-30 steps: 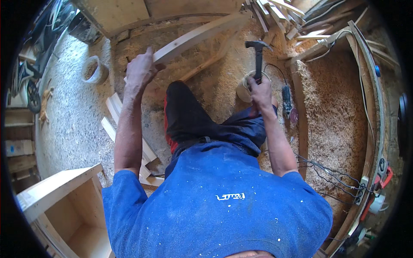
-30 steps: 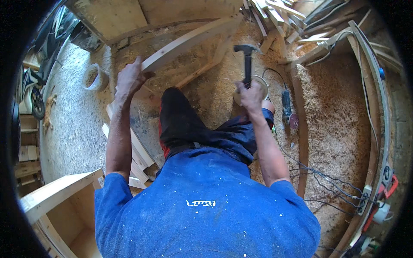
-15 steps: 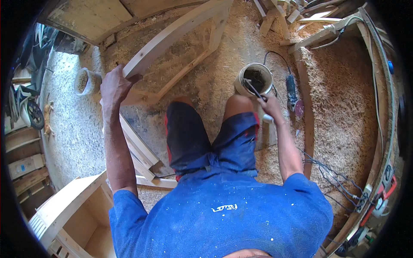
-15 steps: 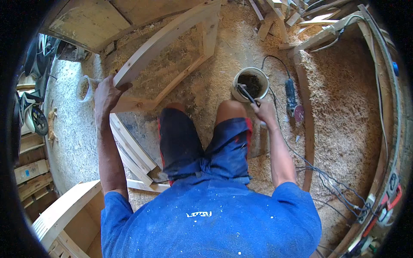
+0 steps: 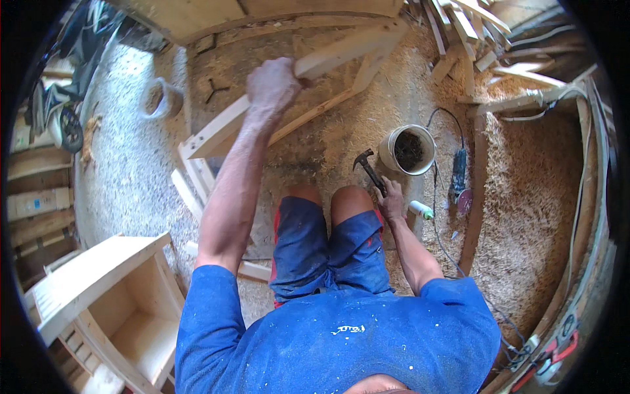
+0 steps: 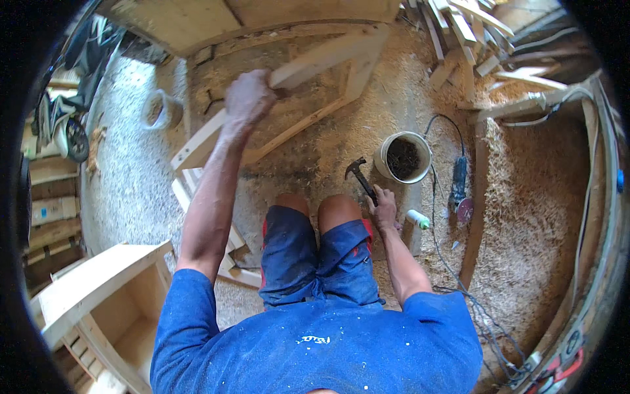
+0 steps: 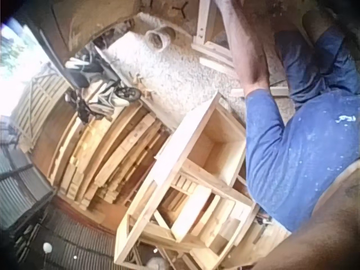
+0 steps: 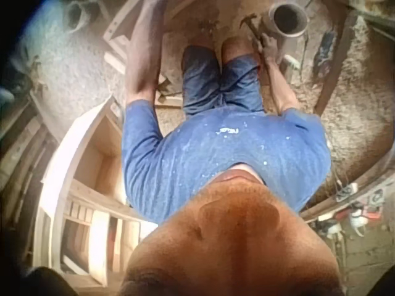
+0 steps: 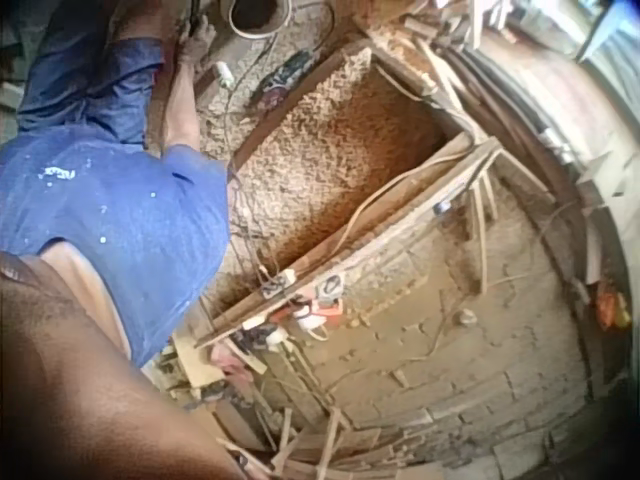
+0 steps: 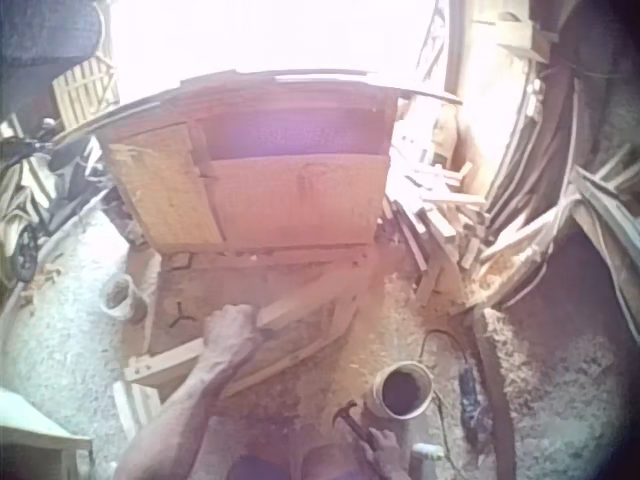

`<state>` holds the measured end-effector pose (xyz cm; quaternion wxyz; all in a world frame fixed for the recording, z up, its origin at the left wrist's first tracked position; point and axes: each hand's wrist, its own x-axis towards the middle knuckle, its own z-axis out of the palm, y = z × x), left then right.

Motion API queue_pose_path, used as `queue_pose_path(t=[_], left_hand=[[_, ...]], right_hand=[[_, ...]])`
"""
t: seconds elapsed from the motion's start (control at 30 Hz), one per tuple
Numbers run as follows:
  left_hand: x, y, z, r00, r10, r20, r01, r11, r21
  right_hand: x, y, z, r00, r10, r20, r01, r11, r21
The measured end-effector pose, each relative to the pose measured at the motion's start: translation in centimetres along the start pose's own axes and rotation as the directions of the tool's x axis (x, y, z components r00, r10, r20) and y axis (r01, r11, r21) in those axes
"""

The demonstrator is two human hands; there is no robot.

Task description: Assemble a wooden frame using glue, nails, and a hammer.

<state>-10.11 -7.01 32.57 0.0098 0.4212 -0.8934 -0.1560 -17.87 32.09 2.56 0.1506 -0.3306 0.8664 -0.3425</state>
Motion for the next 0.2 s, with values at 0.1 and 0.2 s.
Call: queue_pose_path(t=[0.1,0.2], left_hand=[[-1.3,-2.0,-0.5,0.998,-0.012,-0.067,0.006,0.996,-0.093],[-6.1,-3.4,-6.9,0.99,-0.074,-0.12,0.06,0.991,-0.122]], right_hand=[[3.7,-1.4,-2.3,0.997,0.011,0.071,-0.003,0.994,-0.107],[7.8,-10.5,-6.9,0.831,0.334,0.445,-0.533,0.709,0.463]])
